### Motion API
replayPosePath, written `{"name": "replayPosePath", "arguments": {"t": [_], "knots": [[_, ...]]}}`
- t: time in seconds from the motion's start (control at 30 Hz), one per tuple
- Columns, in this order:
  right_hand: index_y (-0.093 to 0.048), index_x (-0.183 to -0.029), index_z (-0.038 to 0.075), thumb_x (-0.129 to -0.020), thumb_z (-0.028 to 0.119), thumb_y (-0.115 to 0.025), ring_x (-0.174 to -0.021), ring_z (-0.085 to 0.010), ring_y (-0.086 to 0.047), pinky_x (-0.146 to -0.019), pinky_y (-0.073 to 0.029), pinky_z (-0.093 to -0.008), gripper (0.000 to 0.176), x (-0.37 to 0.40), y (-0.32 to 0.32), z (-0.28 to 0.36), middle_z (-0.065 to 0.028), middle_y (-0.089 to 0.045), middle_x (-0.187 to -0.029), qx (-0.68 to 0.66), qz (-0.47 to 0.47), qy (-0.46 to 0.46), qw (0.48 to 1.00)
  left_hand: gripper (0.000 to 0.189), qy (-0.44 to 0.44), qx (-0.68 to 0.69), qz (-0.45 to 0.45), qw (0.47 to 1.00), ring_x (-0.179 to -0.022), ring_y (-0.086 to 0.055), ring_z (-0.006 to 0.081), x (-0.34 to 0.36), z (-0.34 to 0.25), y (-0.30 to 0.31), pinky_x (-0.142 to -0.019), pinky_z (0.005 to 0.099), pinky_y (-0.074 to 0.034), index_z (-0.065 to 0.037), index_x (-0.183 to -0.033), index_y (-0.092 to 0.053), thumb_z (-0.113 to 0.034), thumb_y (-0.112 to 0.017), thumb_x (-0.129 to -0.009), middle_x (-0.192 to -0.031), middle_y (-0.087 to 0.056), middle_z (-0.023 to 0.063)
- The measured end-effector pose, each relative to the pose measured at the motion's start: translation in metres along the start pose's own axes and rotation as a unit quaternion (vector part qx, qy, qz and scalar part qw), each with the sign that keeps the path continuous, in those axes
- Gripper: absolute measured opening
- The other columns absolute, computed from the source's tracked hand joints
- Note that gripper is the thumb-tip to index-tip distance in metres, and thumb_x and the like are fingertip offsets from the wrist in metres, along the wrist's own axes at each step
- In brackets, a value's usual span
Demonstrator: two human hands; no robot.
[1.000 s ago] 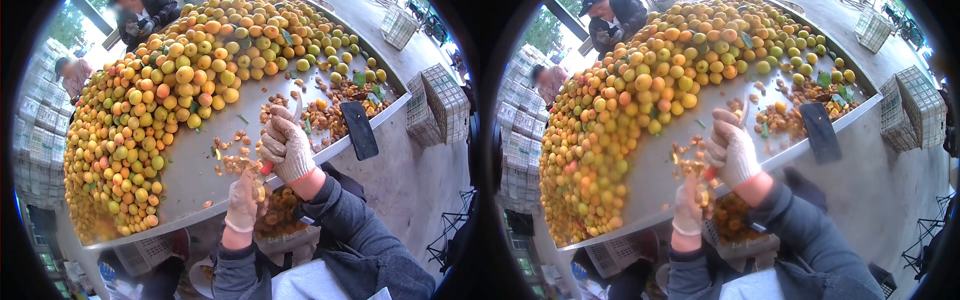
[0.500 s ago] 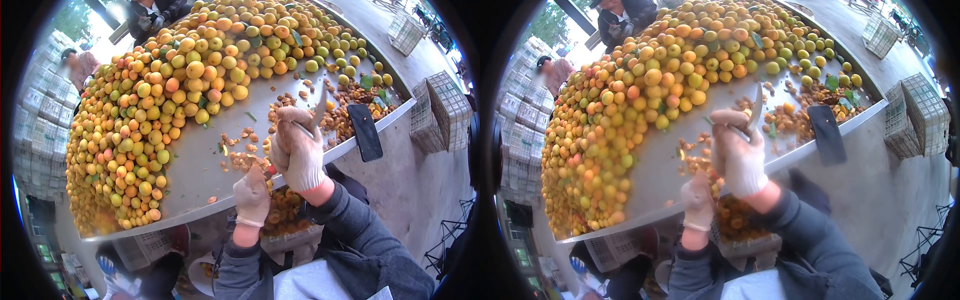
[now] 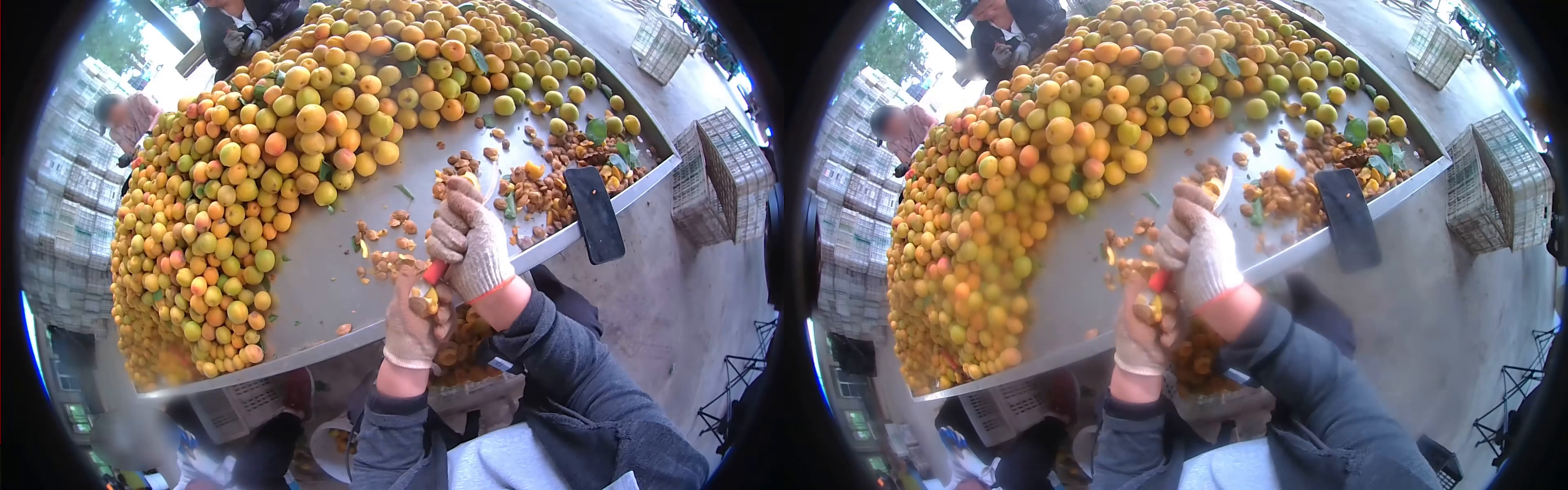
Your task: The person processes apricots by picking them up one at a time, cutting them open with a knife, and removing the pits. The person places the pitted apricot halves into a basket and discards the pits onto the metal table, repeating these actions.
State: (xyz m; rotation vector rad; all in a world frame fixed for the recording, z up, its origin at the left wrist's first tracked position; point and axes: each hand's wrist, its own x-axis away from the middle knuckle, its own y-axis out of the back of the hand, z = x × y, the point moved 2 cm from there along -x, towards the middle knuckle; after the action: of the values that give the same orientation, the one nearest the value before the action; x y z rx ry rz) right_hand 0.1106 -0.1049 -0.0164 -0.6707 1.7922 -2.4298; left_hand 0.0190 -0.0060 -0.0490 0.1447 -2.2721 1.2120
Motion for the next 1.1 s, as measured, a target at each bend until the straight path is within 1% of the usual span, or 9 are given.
{"name": "replayPosePath", "arguments": {"t": [0.17,0.23,0.47,0.5,0.57,0.7,0.83,0.9,1.1], "knots": [[-0.060,-0.111,0.009,-0.090,0.008,-0.057,-0.046,-0.0080,-0.041,-0.041,-0.036,-0.0225,0.022,0.020,-0.024,0.035,0.0041,-0.048,-0.064,0.304,0.029,0.145,0.941,0.039,-0.088,0.043,-0.160,0.982,-0.052,-0.053,0.0106,-0.014,-0.022,0.021,-0.038,0.0214,-0.038,-0.013,-0.101,-0.054,-0.051,-0.051,-0.092,-0.077,-0.061,0.0029],[-0.063,-0.113,0.007,-0.085,0.006,-0.062,-0.057,-0.0123,-0.052,-0.056,-0.047,-0.0258,0.029,0.025,-0.027,0.014,-0.0009,-0.058,-0.071,0.635,0.206,0.276,0.692,0.033,-0.121,-0.050,-0.183,0.974,-0.059,-0.054,0.0084,-0.008,-0.030,0.013,-0.042,0.0227,-0.041,-0.013,-0.102,-0.054,-0.045,-0.050,-0.094,-0.081,-0.062,0.0015],[-0.061,-0.096,0.004,-0.078,0.011,-0.071,-0.069,-0.0121,-0.059,-0.066,-0.048,-0.0262,0.022,0.044,-0.023,-0.017,-0.0054,-0.059,-0.075,0.815,0.225,0.162,0.508,0.047,-0.198,-0.123,-0.132,0.963,-0.074,-0.059,0.0116,-0.011,-0.022,0.030,-0.065,0.0276,-0.049,-0.005,-0.108,-0.062,-0.046,-0.042,-0.098,-0.095,-0.064,0.0041],[-0.061,-0.096,0.004,-0.078,0.011,-0.071,-0.069,-0.0121,-0.059,-0.066,-0.048,-0.0262,0.022,0.042,-0.024,-0.015,-0.0054,-0.059,-0.075,0.814,0.227,0.162,0.509,0.047,-0.152,-0.018,-0.110,0.982,-0.075,-0.060,0.0117,-0.007,-0.022,0.029,-0.065,0.0281,-0.049,-0.004,-0.108,-0.061,-0.047,-0.044,-0.098,-0.097,-0.064,0.0051],[-0.059,-0.095,0.003,-0.081,0.010,-0.071,-0.073,-0.0068,-0.057,-0.065,-0.047,-0.0230,0.020,0.025,-0.018,-0.001,-0.0010,-0.060,-0.080,0.579,0.081,0.053,0.810,0.046,-0.145,0.020,-0.063,0.987,-0.077,-0.061,0.0115,-0.003,-0.027,0.045,-0.065,0.0278,-0.049,-0.004,-0.109,-0.061,-0.045,-0.046,-0.098,-0.097,-0.064,0.0059],[-0.058,-0.121,0.000,-0.080,0.019,-0.070,-0.088,-0.0169,-0.061,-0.078,-0.050,-0.0281,0.046,0.016,-0.022,0.008,-0.0122,-0.065,-0.099,0.706,0.074,0.090,0.699,0.037,-0.200,-0.409,-0.042,0.889,-0.083,-0.062,0.0113,0.038,-0.026,0.023,-0.066,0.0249,-0.051,-0.005,-0.108,-0.061,-0.038,-0.050,-0.098,-0.100,-0.064,0.0077],[-0.060,-0.119,0.001,-0.082,0.014,-0.067,-0.074,-0.0079,-0.058,-0.063,-0.045,-0.0210,0.040,0.018,-0.027,0.014,-0.0034,-0.063,-0.085,0.553,0.033,0.043,0.831,0.031,-0.377,-0.601,0.035,0.704,-0.089,-0.063,0.0133,0.056,-0.033,0.015,-0.074,0.0249,-0.053,-0.005,-0.108,-0.062,-0.033,-0.052,-0.097,-0.105,-0.064,0.0106],[-0.058,-0.122,0.003,-0.085,0.012,-0.063,-0.057,-0.0016,-0.049,-0.048,-0.036,-0.0176,0.039,0.015,-0.026,0.031,0.0028,-0.057,-0.076,0.530,0.021,-0.011,0.848,0.026,-0.273,-0.145,-0.131,0.942,-0.093,-0.063,0.0190,0.057,-0.061,0.053,-0.084,0.0279,-0.050,-0.004,-0.109,-0.063,-0.025,-0.055,-0.096,-0.107,-0.064,0.0138],[-0.051,-0.114,0.008,-0.097,0.030,-0.052,-0.044,-0.0019,-0.030,-0.035,-0.020,-0.0176,0.028,-0.008,0.006,0.037,0.0070,-0.029,-0.061,0.011,-0.027,-0.118,0.993,0.020,-0.410,-0.516,-0.479,0.580,-0.098,-0.061,0.0229,0.075,-0.178,0.182,-0.088,0.0328,-0.048,-0.001,-0.099,-0.067,-0.017,-0.062,-0.088,-0.107,-0.063,0.0126]]}}
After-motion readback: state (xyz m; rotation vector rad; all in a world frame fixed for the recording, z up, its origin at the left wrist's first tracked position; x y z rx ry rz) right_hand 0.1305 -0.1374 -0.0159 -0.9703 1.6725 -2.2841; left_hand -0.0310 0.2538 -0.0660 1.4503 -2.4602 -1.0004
